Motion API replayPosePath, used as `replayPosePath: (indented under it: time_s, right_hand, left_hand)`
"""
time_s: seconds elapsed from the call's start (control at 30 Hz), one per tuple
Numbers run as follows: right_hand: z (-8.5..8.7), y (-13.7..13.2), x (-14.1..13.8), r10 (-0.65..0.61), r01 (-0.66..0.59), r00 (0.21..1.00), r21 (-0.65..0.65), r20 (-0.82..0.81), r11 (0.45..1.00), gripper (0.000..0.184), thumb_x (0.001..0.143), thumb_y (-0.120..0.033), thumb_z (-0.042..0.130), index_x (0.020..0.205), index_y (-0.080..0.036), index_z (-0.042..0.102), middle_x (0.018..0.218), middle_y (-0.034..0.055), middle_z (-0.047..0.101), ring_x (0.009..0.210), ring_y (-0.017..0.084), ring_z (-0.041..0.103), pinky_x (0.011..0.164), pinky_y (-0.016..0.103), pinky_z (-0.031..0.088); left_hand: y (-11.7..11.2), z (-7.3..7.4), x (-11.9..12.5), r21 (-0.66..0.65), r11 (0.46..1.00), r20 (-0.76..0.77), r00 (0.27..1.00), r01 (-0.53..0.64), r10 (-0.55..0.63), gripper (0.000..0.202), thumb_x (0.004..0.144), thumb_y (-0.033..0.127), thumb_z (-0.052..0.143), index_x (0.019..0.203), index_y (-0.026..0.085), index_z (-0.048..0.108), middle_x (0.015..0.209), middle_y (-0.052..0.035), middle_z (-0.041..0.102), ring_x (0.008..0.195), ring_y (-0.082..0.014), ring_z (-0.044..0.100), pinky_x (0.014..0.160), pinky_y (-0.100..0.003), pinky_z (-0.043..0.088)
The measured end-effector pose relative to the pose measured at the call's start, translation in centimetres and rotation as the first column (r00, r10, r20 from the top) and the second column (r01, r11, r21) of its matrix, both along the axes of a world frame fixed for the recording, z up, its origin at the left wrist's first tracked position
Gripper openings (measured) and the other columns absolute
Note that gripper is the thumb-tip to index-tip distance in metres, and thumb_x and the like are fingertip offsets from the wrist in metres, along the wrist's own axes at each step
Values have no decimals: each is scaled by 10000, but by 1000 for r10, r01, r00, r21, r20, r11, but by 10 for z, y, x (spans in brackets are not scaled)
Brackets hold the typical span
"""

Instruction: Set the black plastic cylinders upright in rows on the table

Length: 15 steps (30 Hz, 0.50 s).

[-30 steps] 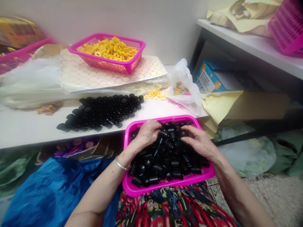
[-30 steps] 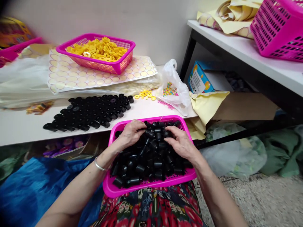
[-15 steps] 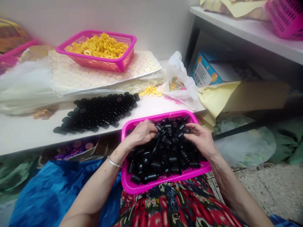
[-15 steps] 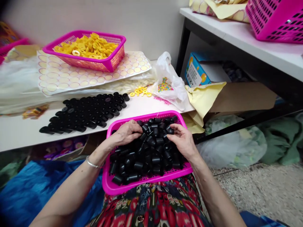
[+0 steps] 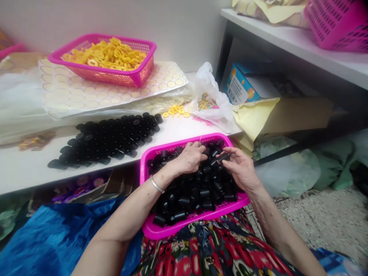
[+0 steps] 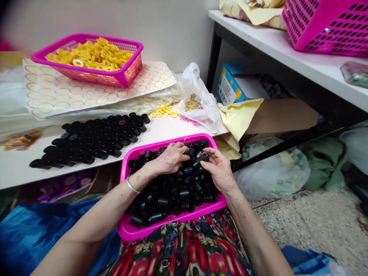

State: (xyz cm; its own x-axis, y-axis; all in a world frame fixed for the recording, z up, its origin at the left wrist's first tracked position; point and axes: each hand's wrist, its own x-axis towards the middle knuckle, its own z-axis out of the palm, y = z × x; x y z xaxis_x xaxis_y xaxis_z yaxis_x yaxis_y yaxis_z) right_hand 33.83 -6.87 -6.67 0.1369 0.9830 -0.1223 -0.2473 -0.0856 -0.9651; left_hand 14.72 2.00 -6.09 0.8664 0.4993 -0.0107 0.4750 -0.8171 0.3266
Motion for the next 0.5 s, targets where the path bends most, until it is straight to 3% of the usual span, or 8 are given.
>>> replayPosePath:
  time_s: [0.13, 0.23, 0.3, 0.4, 0.5]
  right_hand:
    - [1, -3, 4, -36, 35, 999, -16, -33, 999, 390, 641, -253, 769, 996, -197, 616, 903, 28, 664, 814, 156, 618, 790, 316, 504]
    - [0, -7, 9, -41, 42, 997, -21, 59, 999, 349, 637, -241, 770, 951, -190, 625, 876, 13, 654, 758, 135, 597, 722, 279, 491]
    - [0, -11, 10, -41, 47, 983, -31, 176, 998, 319, 658, -252, 753, 940, -181, 624, 868, 14, 651, 729, 130, 579, 676, 263, 478]
    - [0, -19, 10, -50, 66, 952, -44, 301, 997, 308, 710, -291, 710, 979, -183, 608, 883, 23, 646, 723, 141, 569, 639, 262, 472]
    - [-2, -26, 10, -17, 37, 933, -51, 359, 998, 340, 778, -325, 644, 1084, -203, 562, 914, 34, 631, 758, 164, 580, 660, 284, 485]
  left_hand:
    - [8, 7, -15, -182, 981, 150, 985, -62, 90, 218, 754, 253, 649, 958, 176, 656, 987, -73, 613, 974, -234, 493, 848, -365, 394]
    - [14, 21, -33, -337, 941, 125, 992, 29, 14, 295, 708, 346, 711, 945, 176, 674, 937, -57, 635, 919, -218, 537, 820, -325, 419]
    - [17, 27, -35, -386, 922, 89, 996, 40, -6, 249, 755, 346, 661, 934, 174, 680, 918, -49, 649, 890, -206, 559, 810, -311, 426]
    - [21, 24, -18, -320, 946, 101, 991, -54, 91, 181, 831, 197, 499, 877, 158, 670, 861, -47, 650, 846, -183, 571, 800, -295, 428]
    - [23, 12, 13, -199, 980, 83, 996, 4, 12, 224, 779, 95, 441, 841, 150, 649, 888, -63, 639, 871, -188, 564, 830, -307, 426]
